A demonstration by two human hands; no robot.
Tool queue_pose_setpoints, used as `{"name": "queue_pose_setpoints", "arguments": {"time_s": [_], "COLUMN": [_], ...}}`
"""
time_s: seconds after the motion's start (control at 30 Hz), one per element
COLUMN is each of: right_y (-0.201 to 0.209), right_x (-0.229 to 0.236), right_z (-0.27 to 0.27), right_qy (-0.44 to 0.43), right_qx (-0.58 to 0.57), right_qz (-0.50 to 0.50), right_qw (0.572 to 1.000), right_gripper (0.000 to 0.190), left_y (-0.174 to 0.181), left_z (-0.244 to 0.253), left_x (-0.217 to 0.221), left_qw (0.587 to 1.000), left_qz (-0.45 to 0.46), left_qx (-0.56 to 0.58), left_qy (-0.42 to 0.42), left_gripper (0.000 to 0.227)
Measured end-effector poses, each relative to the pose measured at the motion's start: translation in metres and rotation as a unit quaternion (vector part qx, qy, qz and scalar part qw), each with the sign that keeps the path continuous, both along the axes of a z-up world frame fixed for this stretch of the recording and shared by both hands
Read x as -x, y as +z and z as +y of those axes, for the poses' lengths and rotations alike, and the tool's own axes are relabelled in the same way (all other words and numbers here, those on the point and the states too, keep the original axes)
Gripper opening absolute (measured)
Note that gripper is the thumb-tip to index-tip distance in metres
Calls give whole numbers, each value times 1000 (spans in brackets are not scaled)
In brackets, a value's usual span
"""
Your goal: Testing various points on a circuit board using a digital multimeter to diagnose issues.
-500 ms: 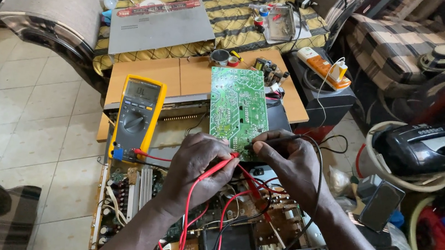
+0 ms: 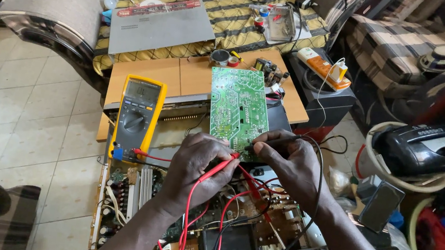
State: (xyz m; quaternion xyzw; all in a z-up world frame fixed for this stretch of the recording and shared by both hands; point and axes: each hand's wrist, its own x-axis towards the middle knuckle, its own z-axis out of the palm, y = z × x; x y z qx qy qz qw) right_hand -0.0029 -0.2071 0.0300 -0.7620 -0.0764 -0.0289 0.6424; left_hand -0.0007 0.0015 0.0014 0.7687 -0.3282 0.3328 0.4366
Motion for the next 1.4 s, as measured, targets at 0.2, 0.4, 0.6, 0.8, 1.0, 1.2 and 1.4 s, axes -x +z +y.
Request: {"name": "queue_pose_setpoints", "arguments": {"time_s": [0.2, 0.4, 0.6, 0.8, 1.0, 1.2, 1.4], "right_y": [2, 2, 3, 2, 3, 2, -1], "right_x": [2, 1, 0, 1, 0, 0, -1], "right_z": [1, 2, 1, 1, 0, 2, 1], "right_qy": [-2, -3, -2, 0, 1, -3, -4], "right_qx": [3, -2, 1, -5, 1, 1, 6], "right_qz": [-1, -5, -5, -6, -3, -4, -5], "right_qw": [1000, 1000, 1000, 1000, 1000, 1000, 1000], "right_gripper": [36, 33, 33, 33, 32, 33, 31], "left_y": [0, 2, 2, 1, 1, 1, 2], "left_z": [1, 1, 2, 1, 2, 3, 1], "left_x": [0, 1, 1, 0, 0, 2, 2], "left_qw": [1000, 1000, 1000, 1000, 1000, 1000, 1000], "left_qz": [9, 11, 23, 12, 15, 23, 24], "left_qx": [-1, 3, 3, 3, 5, 0, 1], "left_qy": [-2, -3, -7, -5, -2, 2, 0], "left_gripper": [17, 17, 16, 16, 17, 17, 17]}}
